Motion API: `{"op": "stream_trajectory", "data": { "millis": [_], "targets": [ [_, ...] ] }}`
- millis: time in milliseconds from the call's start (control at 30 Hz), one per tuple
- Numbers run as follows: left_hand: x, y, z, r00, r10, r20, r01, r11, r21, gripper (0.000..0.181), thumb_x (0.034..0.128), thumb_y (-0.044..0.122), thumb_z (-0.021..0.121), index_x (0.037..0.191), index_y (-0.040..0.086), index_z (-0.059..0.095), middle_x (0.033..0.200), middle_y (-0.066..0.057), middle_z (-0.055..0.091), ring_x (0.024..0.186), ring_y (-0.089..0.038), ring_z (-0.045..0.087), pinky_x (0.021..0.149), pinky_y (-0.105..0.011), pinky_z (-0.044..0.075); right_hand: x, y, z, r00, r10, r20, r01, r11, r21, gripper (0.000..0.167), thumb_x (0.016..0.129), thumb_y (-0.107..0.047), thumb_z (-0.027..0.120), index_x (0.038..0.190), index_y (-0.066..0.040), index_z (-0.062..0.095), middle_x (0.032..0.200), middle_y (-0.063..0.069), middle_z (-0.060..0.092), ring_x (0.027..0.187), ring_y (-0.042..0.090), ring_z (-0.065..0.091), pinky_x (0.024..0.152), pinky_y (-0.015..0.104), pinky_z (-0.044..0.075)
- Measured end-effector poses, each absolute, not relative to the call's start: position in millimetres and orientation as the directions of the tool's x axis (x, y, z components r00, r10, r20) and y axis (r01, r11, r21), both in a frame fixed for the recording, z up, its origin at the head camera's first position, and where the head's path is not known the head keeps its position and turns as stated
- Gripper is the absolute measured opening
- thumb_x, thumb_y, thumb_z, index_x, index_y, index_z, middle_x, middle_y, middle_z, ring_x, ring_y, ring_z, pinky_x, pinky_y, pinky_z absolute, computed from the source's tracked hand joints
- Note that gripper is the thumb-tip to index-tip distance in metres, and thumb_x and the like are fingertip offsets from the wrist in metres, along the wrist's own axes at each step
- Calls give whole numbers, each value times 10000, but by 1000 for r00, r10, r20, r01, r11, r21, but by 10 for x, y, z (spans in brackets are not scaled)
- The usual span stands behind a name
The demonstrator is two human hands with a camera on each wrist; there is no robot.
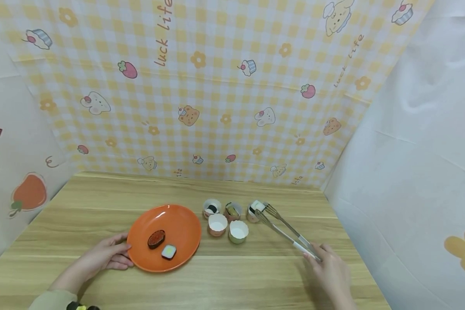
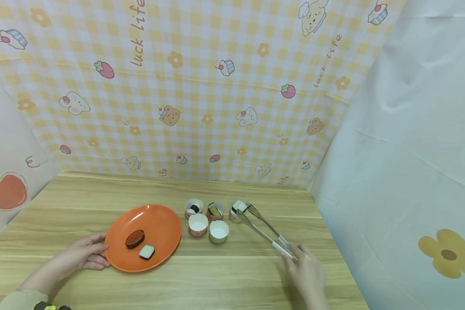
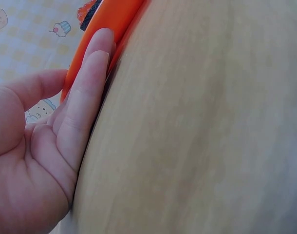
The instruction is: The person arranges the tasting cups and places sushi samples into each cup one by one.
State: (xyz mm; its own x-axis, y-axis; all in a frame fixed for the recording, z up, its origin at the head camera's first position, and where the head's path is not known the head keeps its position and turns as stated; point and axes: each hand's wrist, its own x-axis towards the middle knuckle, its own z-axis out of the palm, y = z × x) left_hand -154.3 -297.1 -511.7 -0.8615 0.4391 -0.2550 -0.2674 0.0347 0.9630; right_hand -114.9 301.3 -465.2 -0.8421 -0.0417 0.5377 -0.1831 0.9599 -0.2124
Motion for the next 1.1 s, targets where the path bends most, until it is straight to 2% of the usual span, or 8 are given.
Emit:
{"op": "stream_trajectory", "data": {
  "millis": [1100],
  "targets": [
    [-1552,-2974,-5137,-859,445,-251,-265,31,964,753,1012,163,466,1420,-169,-73,925,-206,664,841,-316,679,762,-428,570,-1163,2978,-4657,-834,-34,551,-188,955,-227,373,702,-231,846,1021,-68,743,798,-18,600,527,27,423,401,210,323]
  ]
}}
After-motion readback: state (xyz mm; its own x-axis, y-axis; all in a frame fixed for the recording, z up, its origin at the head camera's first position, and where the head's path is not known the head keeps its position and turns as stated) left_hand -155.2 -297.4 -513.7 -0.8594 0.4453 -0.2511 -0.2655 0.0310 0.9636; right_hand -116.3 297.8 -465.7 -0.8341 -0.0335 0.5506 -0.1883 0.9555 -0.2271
